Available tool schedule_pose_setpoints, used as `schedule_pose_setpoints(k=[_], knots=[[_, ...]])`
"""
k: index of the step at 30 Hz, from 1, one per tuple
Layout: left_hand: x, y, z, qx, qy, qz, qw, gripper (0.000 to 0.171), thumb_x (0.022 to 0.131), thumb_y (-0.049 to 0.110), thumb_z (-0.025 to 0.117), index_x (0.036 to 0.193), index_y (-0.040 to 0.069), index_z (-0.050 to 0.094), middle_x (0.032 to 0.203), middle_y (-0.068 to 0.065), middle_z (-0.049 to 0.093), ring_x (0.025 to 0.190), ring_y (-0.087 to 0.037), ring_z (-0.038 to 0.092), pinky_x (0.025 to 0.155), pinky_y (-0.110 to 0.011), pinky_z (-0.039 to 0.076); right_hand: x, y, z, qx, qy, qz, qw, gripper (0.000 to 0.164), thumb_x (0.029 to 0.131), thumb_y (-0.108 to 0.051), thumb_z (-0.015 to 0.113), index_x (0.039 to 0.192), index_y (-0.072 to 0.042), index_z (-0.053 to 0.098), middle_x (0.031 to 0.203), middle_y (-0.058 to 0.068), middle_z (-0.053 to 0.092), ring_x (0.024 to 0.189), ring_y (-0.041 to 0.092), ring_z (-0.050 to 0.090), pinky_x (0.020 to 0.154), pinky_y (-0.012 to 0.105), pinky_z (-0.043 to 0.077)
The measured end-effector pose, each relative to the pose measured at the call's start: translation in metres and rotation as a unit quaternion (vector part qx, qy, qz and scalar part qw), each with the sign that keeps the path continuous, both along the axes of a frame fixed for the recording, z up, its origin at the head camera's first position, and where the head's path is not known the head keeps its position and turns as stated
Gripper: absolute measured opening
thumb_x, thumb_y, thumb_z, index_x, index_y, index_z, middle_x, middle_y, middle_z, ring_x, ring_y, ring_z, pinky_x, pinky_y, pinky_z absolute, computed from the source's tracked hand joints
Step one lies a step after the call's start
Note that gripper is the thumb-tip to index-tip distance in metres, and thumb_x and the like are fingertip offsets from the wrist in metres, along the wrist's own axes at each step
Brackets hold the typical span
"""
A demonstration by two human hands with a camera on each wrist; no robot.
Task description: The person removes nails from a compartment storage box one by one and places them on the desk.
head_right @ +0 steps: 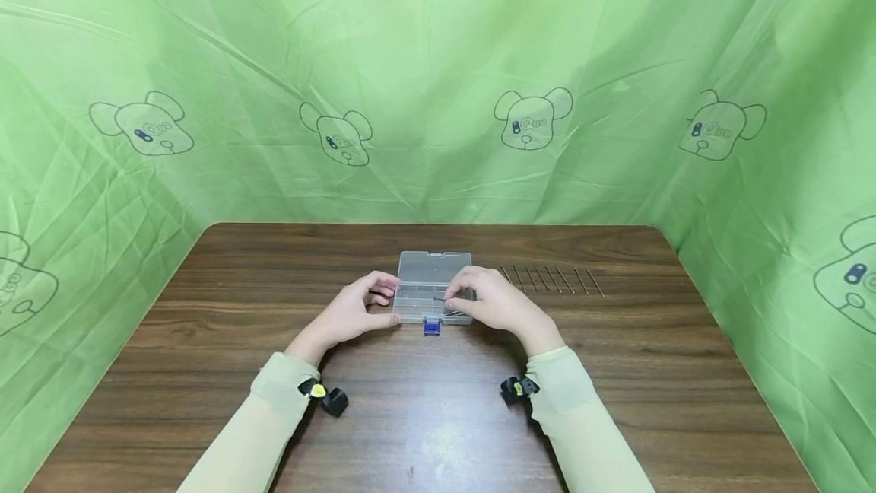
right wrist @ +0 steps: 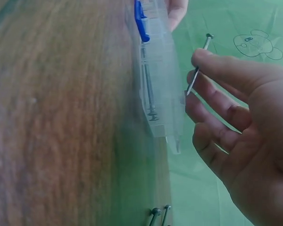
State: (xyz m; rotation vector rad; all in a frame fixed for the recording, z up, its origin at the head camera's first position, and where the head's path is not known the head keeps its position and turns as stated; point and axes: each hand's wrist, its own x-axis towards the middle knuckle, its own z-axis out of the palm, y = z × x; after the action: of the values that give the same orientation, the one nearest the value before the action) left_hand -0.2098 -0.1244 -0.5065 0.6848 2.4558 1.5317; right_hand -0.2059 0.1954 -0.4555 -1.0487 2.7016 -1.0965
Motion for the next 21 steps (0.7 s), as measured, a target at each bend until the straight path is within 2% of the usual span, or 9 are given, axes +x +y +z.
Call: schedule_pose_setpoints(k=[6, 14, 21], knots=[[-0.0004, -0.0002, -0.0013, 0.004, 0.003, -0.003, 1.0, 0.062, 0.086, 0.013, 0.094, 0.139, 0.005, 0.064, 0.13, -0.011, 0.07, 0.115, -0.026, 0.067, 0.105, -0.043, 0.06, -0.0004, 0.0027, 0.0012, -0.023, -0.011, -0.018, 1.0, 0.007, 0.103, -0.019, 0.078, 0.11, -0.018, 0.081, 0.101, -0.013, 0.075, 0.092, 0.009, 0.067, 0.077, 0.033, 0.059], [-0.001, -0.0001, -0.0004, 0.005, 0.003, -0.002, 1.0, 0.062, 0.086, 0.013, 0.094, 0.139, 0.004, 0.065, 0.13, -0.011, 0.07, 0.116, -0.026, 0.068, 0.105, -0.043, 0.06, 0.0, 0.004, 0.006, -0.036, -0.023, -0.033, 0.999, 0.011, 0.103, -0.018, 0.077, 0.112, -0.012, 0.08, 0.097, -0.012, 0.073, 0.091, 0.011, 0.067, 0.076, 0.029, 0.058], [0.0004, 0.0003, -0.001, 0.006, 0.005, 0.002, 1.0, 0.062, 0.086, 0.014, 0.094, 0.139, 0.005, 0.065, 0.13, -0.012, 0.07, 0.116, -0.027, 0.067, 0.105, -0.045, 0.06, 0.0, 0.0071, 0.0052, -0.034, -0.019, -0.041, 0.998, 0.009, 0.102, -0.017, 0.077, 0.111, -0.014, 0.079, 0.097, -0.011, 0.073, 0.091, 0.011, 0.066, 0.075, 0.027, 0.057]])
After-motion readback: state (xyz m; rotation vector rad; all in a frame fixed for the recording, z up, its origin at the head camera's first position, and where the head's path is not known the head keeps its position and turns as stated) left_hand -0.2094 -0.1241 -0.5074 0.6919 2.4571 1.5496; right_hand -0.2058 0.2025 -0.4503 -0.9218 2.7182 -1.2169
